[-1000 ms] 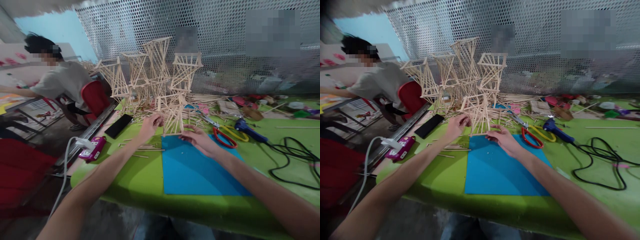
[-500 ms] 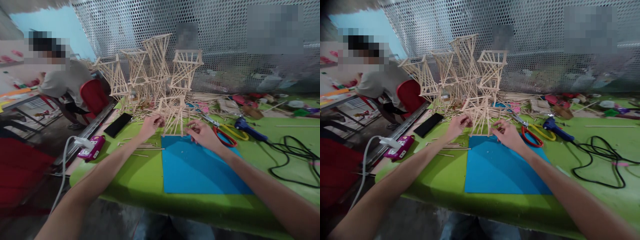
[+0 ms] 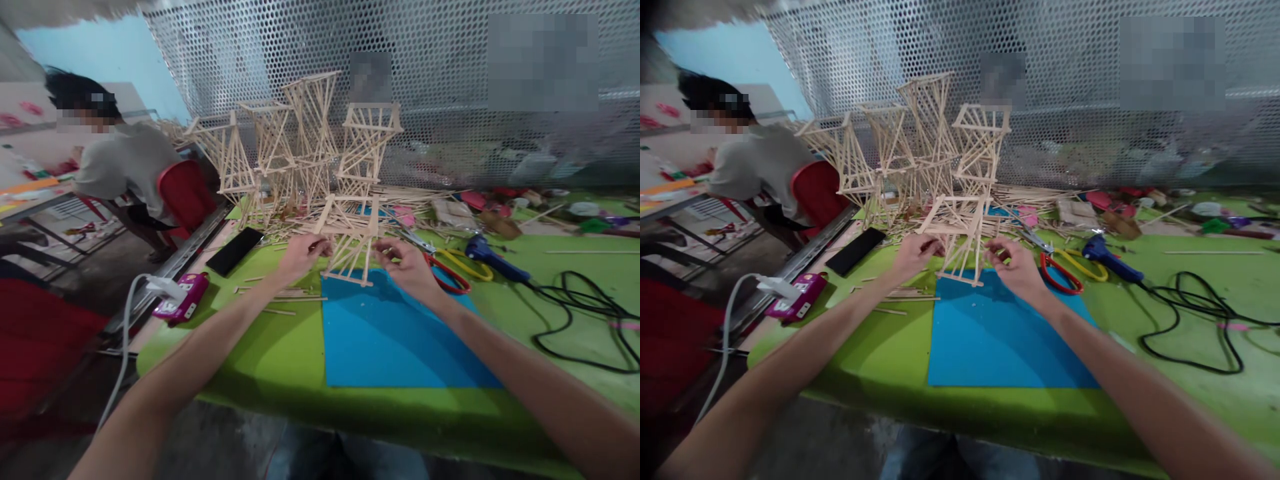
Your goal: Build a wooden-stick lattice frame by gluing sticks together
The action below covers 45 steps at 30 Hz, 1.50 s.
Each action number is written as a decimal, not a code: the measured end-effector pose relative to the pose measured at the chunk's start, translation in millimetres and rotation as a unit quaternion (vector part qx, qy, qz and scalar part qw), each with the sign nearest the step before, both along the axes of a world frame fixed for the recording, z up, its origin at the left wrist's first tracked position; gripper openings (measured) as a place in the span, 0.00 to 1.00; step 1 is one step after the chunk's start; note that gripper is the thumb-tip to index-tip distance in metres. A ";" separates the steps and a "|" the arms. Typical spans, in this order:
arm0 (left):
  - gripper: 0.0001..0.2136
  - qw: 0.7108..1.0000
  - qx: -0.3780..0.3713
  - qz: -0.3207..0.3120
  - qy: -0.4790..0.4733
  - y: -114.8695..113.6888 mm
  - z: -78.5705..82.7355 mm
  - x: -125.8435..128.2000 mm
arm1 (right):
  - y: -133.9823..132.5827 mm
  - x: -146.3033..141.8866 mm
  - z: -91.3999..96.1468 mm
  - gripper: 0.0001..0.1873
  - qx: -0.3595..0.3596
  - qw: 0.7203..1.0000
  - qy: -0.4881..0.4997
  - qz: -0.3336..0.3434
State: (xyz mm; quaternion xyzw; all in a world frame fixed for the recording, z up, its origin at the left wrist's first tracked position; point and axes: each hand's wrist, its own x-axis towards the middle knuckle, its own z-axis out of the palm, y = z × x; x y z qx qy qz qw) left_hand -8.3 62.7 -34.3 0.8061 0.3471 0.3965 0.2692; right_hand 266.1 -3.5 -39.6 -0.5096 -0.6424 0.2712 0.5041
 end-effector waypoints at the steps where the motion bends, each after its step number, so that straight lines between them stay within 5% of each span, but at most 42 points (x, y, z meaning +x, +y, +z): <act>1: 0.12 1.000 -0.001 -0.010 0.007 -0.2 -0.2 0.1 | 1.2 -0.8 -2.3 0.14 -0.007 1.000 0.004 0.004; 8: 0.12 0.998 0.004 -0.051 0.040 7.8 -10.8 -1.8 | 7.7 -6.7 -17.2 0.23 -0.063 0.992 0.108 0.030; 15: 0.10 0.994 0.027 0.008 0.105 12.0 -11.8 -0.6 | 8.9 -11.7 -20.4 0.21 -0.073 0.988 0.112 0.077; 32: 0.10 0.999 0.007 0.033 0.038 2.5 -5.7 -2.0 | 6.6 -16.1 -13.3 0.26 -0.140 0.974 0.143 0.102; 39: 0.10 0.974 0.098 0.056 0.198 -16.3 22.3 -10.6 | 8.2 -16.0 -17.2 0.29 -0.162 0.964 0.177 0.118; 45: 0.15 0.957 0.087 -0.005 0.277 -26.9 25.4 -4.2 | 8.5 -18.1 -18.8 0.30 -0.159 0.964 0.180 0.117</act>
